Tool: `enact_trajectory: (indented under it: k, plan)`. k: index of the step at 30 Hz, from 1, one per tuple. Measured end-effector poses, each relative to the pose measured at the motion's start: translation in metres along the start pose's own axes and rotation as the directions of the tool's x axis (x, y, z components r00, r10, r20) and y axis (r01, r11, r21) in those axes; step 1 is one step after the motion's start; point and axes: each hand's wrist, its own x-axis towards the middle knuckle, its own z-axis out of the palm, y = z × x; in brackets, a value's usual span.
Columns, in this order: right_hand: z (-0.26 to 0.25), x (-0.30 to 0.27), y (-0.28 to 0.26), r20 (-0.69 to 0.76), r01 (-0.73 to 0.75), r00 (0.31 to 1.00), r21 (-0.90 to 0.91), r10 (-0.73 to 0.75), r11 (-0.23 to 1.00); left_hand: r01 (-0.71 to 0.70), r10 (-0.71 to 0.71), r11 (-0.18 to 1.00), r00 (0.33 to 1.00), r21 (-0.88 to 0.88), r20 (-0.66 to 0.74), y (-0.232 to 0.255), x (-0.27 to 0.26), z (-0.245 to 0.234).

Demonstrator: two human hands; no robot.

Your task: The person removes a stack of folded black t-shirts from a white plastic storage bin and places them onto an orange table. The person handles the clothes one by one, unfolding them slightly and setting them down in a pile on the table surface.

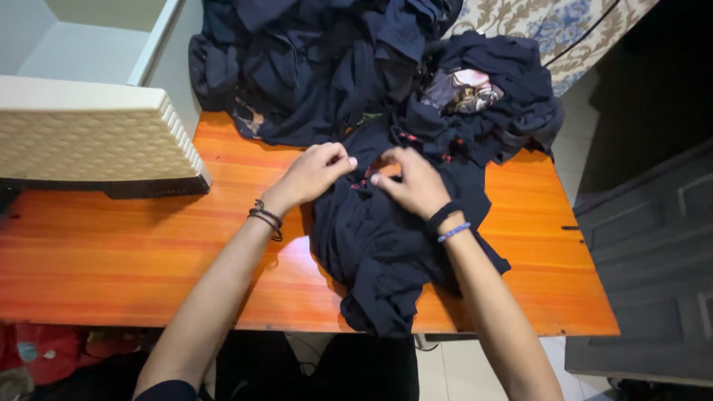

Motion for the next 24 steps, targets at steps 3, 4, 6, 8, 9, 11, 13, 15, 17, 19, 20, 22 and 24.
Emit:
enact_trajectory:
  k: [3, 4, 6, 8, 9, 11, 13, 15, 17, 19, 20, 22, 24]
  plan:
    - [0.020, -0.005, 0.023, 0.033, -0.129, 0.991, -0.051, 0.131, 0.990, 0.041, 0.004, 0.956, 0.988, 0.290, -0.153, 0.010, -0.011, 0.000]
    - [0.024, -0.005, 0.028, 0.029, -0.178, 0.983, -0.066, 0.181, 0.982, 0.080, -0.031, 0.949, 0.986, 0.303, -0.161, 0.012, -0.010, 0.000]
    - [0.026, -0.001, 0.037, 0.082, -0.290, 0.949, -0.143, 0.303, 0.946, 0.160, -0.120, 0.934, 0.983, 0.319, -0.141, 0.010, -0.001, -0.003]
    - [0.026, 0.006, 0.041, 0.128, -0.349, 0.915, -0.223, 0.383, 0.910, 0.241, -0.227, 0.913, 0.971, 0.329, -0.081, 0.004, 0.010, -0.003]
    - [0.024, 0.009, 0.042, 0.149, -0.353, 0.905, -0.262, 0.399, 0.898, 0.229, -0.232, 0.905, 0.972, 0.358, -0.036, -0.001, 0.016, -0.002]
    - [0.019, 0.025, 0.039, 0.203, -0.365, 0.874, -0.328, 0.442, 0.872, 0.201, -0.239, 0.890, 0.970, 0.410, 0.044, -0.009, 0.030, -0.003]
    - [0.011, 0.039, 0.034, 0.278, -0.391, 0.816, -0.382, 0.508, 0.837, 0.115, -0.153, 0.911, 0.986, 0.397, 0.066, -0.016, 0.039, 0.002]
    - [0.009, 0.049, 0.025, 0.177, -0.296, 0.928, -0.186, 0.329, 0.937, 0.014, -0.041, 0.955, 0.995, 0.297, 0.086, -0.014, 0.051, -0.002]
    - [0.008, 0.056, 0.018, 0.023, -0.055, 0.998, -0.067, 0.057, 0.996, -0.098, 0.090, 0.991, 0.992, 0.089, 0.090, -0.009, 0.058, -0.005]
    - [0.008, 0.062, 0.012, -0.150, 0.309, 0.938, -0.054, -0.314, 0.949, -0.292, 0.291, 0.956, 0.956, 0.017, 0.020, -0.001, 0.063, -0.012]
    - [0.005, 0.069, 0.011, -0.115, 0.346, 0.931, -0.027, -0.347, 0.938, -0.391, 0.391, 0.920, 0.920, -0.010, -0.023, 0.006, 0.066, -0.018]
    - [0.000, 0.081, 0.014, -0.043, 0.411, 0.911, 0.035, -0.410, 0.911, -0.378, 0.388, 0.909, 0.921, -0.178, 0.023, 0.017, 0.067, -0.031]
    - [-0.008, 0.085, 0.017, 0.002, 0.134, 0.991, 0.184, -0.137, 0.974, -0.298, 0.333, 0.903, 0.941, -0.308, 0.066, 0.026, 0.060, -0.038]
